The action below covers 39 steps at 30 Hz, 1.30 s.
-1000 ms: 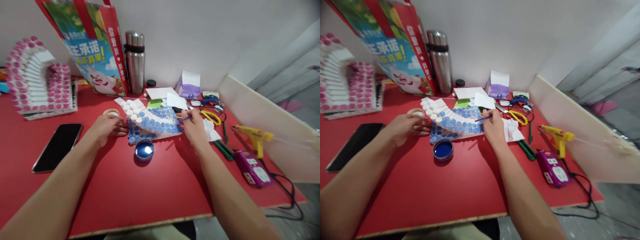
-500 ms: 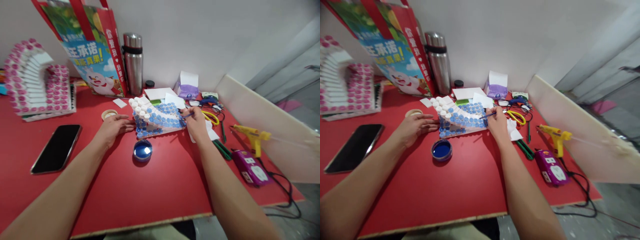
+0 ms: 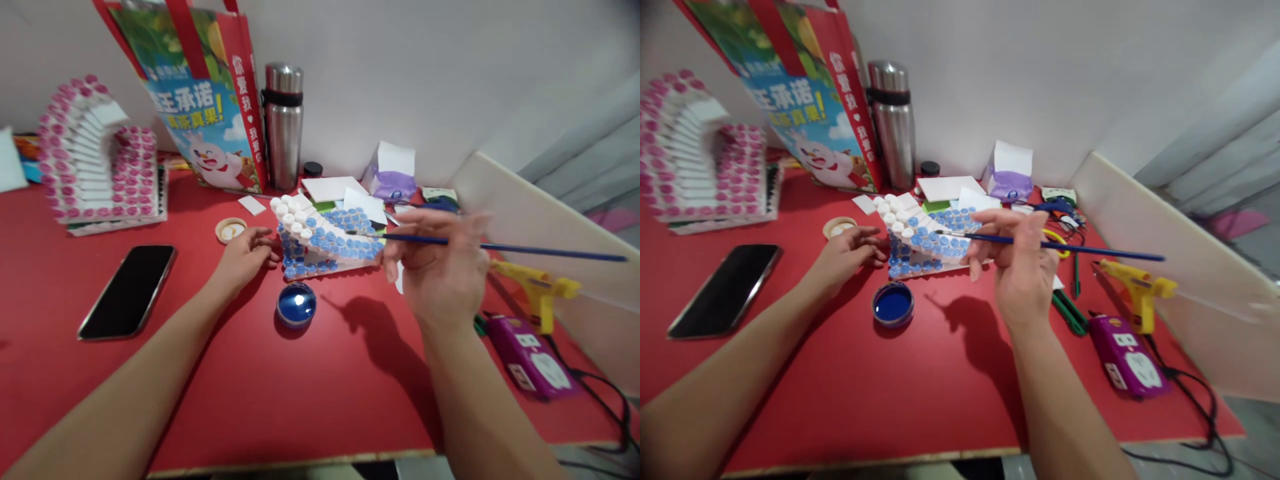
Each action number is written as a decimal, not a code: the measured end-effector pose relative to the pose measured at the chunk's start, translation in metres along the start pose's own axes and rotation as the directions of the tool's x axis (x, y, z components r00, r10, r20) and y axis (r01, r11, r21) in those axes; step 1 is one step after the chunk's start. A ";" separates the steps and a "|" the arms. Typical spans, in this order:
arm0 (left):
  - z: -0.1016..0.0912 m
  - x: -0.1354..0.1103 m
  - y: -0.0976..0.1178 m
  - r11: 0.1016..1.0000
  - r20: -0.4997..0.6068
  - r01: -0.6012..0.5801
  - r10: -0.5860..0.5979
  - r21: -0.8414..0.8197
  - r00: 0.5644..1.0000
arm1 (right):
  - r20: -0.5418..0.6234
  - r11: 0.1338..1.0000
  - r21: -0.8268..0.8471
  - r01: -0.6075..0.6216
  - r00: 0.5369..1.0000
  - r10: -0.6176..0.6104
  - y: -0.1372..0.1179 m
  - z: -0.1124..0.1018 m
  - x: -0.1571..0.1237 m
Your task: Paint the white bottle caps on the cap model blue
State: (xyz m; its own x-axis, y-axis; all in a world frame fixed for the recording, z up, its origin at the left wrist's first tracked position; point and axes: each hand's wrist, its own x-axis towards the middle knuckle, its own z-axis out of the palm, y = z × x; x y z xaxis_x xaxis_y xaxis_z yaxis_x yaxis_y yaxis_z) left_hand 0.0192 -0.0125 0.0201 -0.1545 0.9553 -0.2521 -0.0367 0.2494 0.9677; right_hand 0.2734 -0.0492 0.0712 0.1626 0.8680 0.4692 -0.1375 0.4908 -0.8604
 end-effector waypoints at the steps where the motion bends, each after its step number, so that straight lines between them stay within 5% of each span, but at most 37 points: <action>1: 0.000 0.000 0.000 1.000 0.005 -0.001 0.001 0.002 1.000 | 0.002 0.999 0.008 -0.041 0.999 0.041 0.000 0.004 -0.005; 6: 0.001 0.000 0.002 0.999 0.033 0.020 -0.021 0.030 0.999 | 0.012 0.993 -0.063 -0.099 0.995 0.100 0.005 0.011 -0.013; 10: 0.001 0.000 0.001 0.999 0.052 0.004 -0.006 0.046 0.999 | -0.299 0.996 -0.088 -0.012 0.954 -0.015 0.011 -0.003 0.010; 13: 0.000 0.001 -0.002 0.998 0.040 -0.018 0.015 0.061 0.999 | -0.440 0.974 -0.190 -0.127 0.897 0.031 0.019 -0.019 0.025; 17: -0.003 0.007 -0.008 0.988 0.029 -0.066 0.062 0.142 0.998 | -0.408 0.905 -0.329 -0.271 0.905 0.122 0.039 -0.035 0.028; 28: -0.006 0.022 -0.014 0.990 0.217 -0.113 0.091 0.090 0.972 | -0.414 0.897 -0.213 -0.388 0.867 0.276 0.065 -0.034 0.027; 39: -0.006 0.018 -0.011 0.998 0.137 -0.050 0.046 0.031 0.990 | -0.400 0.935 -0.151 -0.320 0.885 0.239 0.075 -0.032 0.027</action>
State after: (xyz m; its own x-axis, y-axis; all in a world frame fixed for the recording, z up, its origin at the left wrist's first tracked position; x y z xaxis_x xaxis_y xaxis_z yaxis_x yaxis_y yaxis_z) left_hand 0.0111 0.0009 0.0046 -0.0195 0.9784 -0.2058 0.0012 0.2059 0.9786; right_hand 0.2986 0.0089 0.0131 0.5018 0.8551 0.1302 -0.0332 0.1694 -0.9850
